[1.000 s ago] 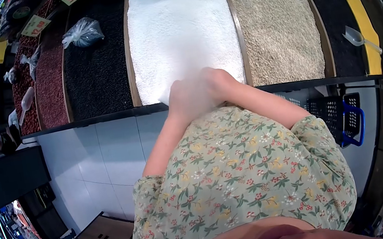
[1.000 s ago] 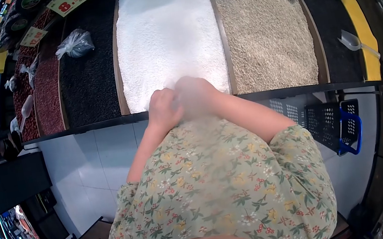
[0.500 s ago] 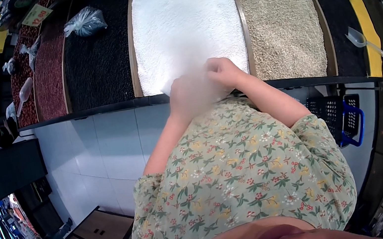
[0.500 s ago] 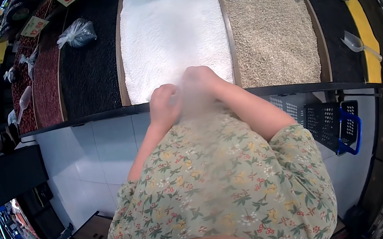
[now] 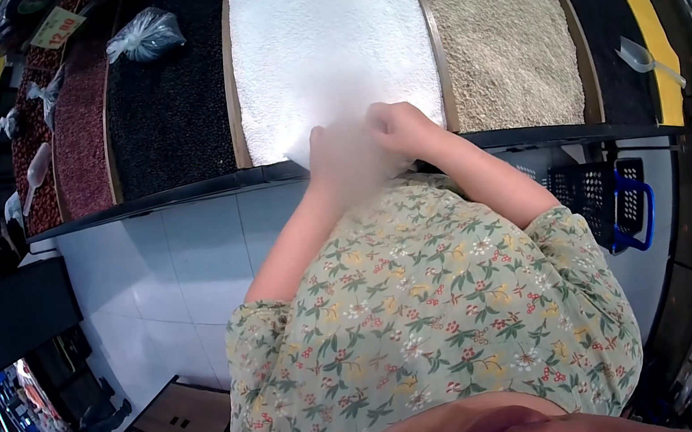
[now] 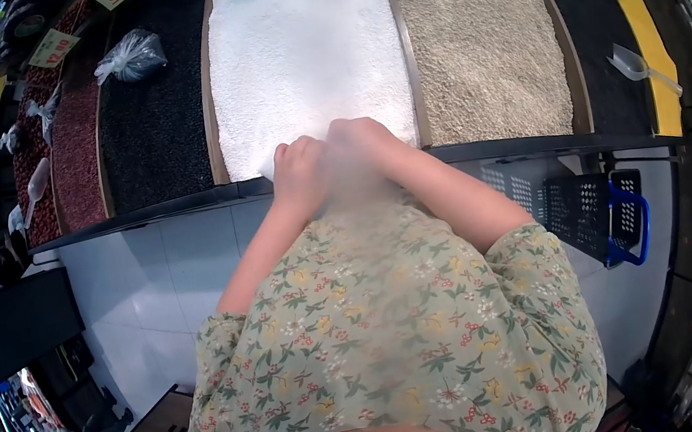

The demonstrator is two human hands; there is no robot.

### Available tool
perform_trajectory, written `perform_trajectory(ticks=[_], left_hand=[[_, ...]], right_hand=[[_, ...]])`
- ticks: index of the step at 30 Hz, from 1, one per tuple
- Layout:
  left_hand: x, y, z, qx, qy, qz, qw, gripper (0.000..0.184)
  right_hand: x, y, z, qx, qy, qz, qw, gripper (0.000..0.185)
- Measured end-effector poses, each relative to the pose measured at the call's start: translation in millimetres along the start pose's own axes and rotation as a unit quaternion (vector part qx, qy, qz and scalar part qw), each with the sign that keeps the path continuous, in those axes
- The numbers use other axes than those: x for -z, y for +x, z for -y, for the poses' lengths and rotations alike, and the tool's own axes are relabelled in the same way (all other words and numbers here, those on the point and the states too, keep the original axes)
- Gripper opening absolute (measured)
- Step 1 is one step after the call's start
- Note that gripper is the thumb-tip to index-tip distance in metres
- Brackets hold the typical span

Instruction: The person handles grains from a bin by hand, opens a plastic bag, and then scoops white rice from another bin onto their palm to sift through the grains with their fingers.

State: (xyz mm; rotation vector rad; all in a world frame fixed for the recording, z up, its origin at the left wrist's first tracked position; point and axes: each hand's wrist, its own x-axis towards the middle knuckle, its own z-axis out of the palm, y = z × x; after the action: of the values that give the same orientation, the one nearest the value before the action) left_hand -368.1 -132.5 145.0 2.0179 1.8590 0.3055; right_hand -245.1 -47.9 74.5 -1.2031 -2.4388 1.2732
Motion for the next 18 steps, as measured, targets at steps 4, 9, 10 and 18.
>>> perform_trajectory(ticks=[4,9,10,18], left_hand=[[-24.9,-2.7,16.2,-0.121,0.011,-0.169,0.978,0.017],[-12.1,-0.2,7.6,-0.114,0.012,-0.071,0.991,0.016],[-9.5,0.2,5.5,-0.117,0.012,-0.07,0.991,0.016],[-13.6,-0.7,4.4,-0.132,0.003,-0.171,0.976,0.018]], right_hand=[[-0.6,-4.9,0.7,0.07,-0.002,-0.007,0.998,0.016],[8.5,-9.1,19.1,0.123,-0.15,0.038,0.98,0.02],[9.1,-9.5,20.5,0.101,-0.128,0.039,0.986,0.02],[-10.8,6.4,-22.6,0.062,0.074,-0.072,0.993,0.024]])
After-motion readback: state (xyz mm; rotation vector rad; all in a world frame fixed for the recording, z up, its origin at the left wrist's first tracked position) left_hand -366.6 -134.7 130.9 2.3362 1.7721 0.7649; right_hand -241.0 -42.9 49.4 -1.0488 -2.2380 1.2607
